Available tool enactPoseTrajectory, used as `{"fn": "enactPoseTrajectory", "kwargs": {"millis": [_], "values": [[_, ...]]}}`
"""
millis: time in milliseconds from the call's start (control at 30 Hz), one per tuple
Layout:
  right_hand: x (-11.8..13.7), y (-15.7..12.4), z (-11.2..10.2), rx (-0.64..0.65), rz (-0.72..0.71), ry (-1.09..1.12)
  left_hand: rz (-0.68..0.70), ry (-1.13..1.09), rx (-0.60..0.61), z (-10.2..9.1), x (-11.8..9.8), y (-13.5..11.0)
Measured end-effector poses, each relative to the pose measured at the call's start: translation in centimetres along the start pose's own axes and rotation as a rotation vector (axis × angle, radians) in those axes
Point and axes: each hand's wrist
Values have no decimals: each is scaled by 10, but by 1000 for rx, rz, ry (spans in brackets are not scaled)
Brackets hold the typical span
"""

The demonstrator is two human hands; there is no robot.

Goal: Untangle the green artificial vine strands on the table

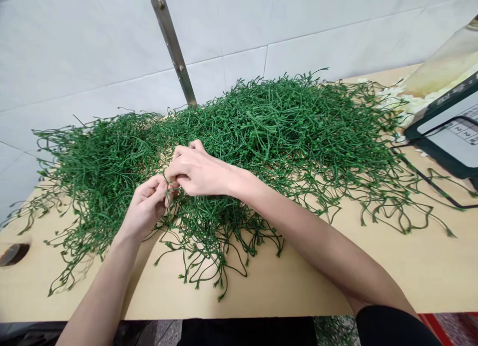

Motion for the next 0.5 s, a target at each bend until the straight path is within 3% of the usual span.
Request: {"fn": "enactPoseTrajectory", "kwargs": {"millis": [100,300,500], "values": [[-4,-1,-7,27,-16,-66,5,-102,-77,1,-4,2],[-2,-3,-18,-82,232,-248,102,-56,-217,1,-3,6],[13,-1,-18,-22,322,-106,162,80,-273,-1,6,5]]}}
Point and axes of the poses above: each hand's wrist, its own y-axis towards the middle knuckle, its own z-axis out of the palm, x = y × z, and after that the axes turned 8 degrees about -x, right-handed
